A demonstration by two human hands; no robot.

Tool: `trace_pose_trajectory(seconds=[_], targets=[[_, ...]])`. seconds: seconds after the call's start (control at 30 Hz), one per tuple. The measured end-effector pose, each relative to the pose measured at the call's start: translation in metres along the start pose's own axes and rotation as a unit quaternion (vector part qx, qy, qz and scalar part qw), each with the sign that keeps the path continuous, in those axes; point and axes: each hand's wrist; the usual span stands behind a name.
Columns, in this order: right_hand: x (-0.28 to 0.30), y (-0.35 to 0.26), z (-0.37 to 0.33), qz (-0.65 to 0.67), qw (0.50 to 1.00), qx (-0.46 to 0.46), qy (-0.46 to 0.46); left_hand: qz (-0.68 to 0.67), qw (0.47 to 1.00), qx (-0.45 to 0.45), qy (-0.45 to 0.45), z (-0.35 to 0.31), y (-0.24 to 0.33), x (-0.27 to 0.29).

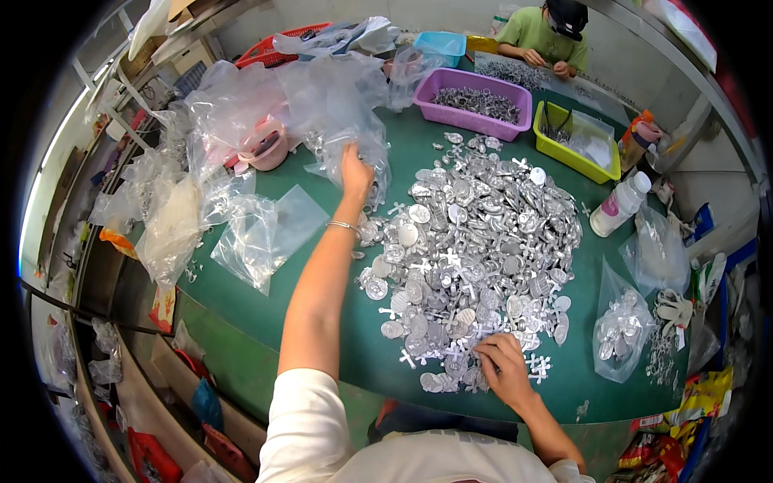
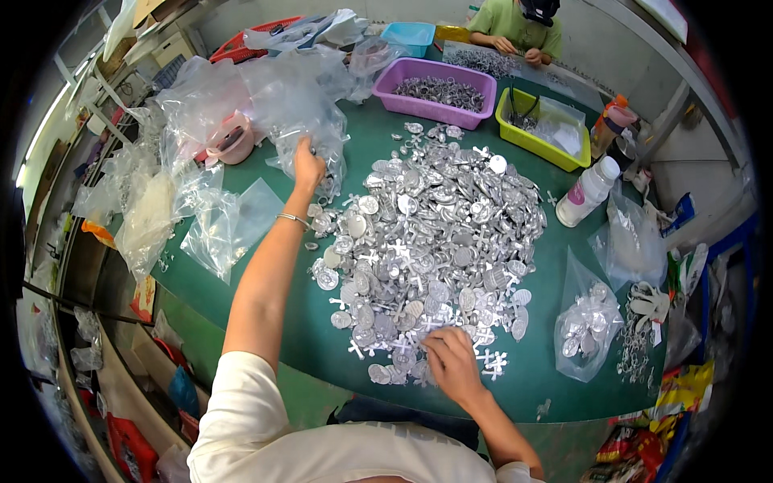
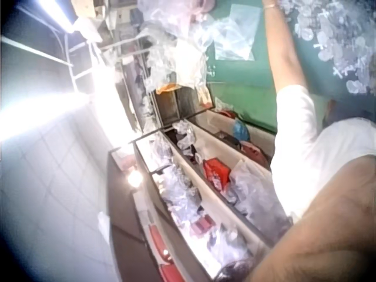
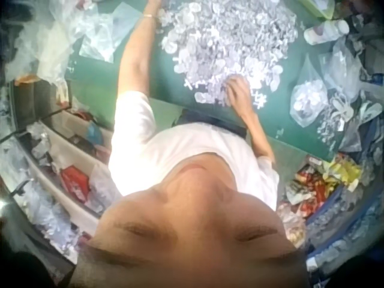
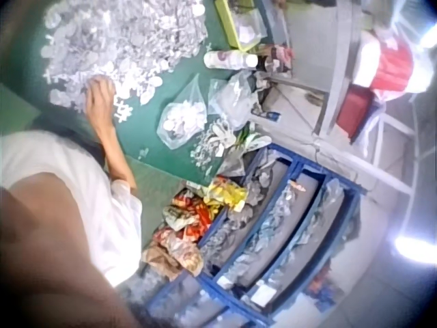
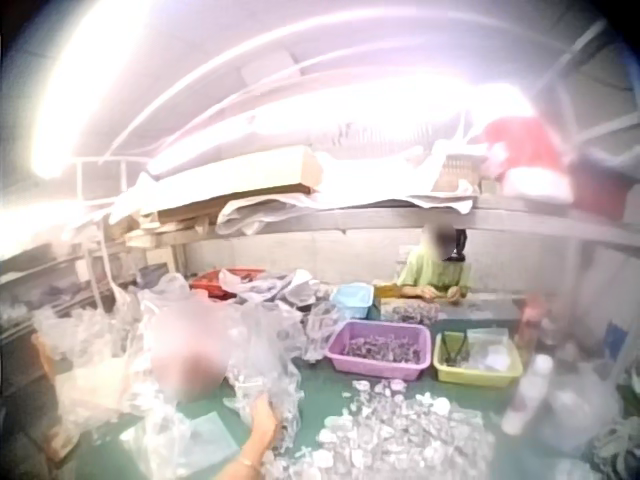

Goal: The person sorts religious metal charms from a large pile on a green workbench, picking up individual pieces by hand and placing them into a plastic bag or a purple tray.

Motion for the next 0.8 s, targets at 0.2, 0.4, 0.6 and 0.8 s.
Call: trace_pose_trajectory(seconds=[0.2,0.4,0.6,0.8], targets=[[0.002,0.002,-0.003,-0.018,0.999,-0.031,0.004,-0.021,0.995,0.039,-0.094,-0.026,0.029,0.017],[-0.005,-0.030,0.002,-0.101,0.976,0.090,-0.168,0.428,0.830,-0.224,-0.278,-0.070,0.021,0.046],[-0.020,-0.019,-0.011,-0.153,0.958,0.103,-0.217,0.392,0.845,-0.265,-0.249,-0.043,0.016,0.055],[0.004,-0.004,-0.016,-0.172,0.972,0.076,-0.139,0.028,0.992,-0.028,-0.118,-0.044,0.044,0.050]])
Point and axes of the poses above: each hand's wrist, its own z-axis towards the middle knuckle, its own x-axis out of the back of the hand, y = z × x, and after that the axes turned 1 degree about y, right-handed
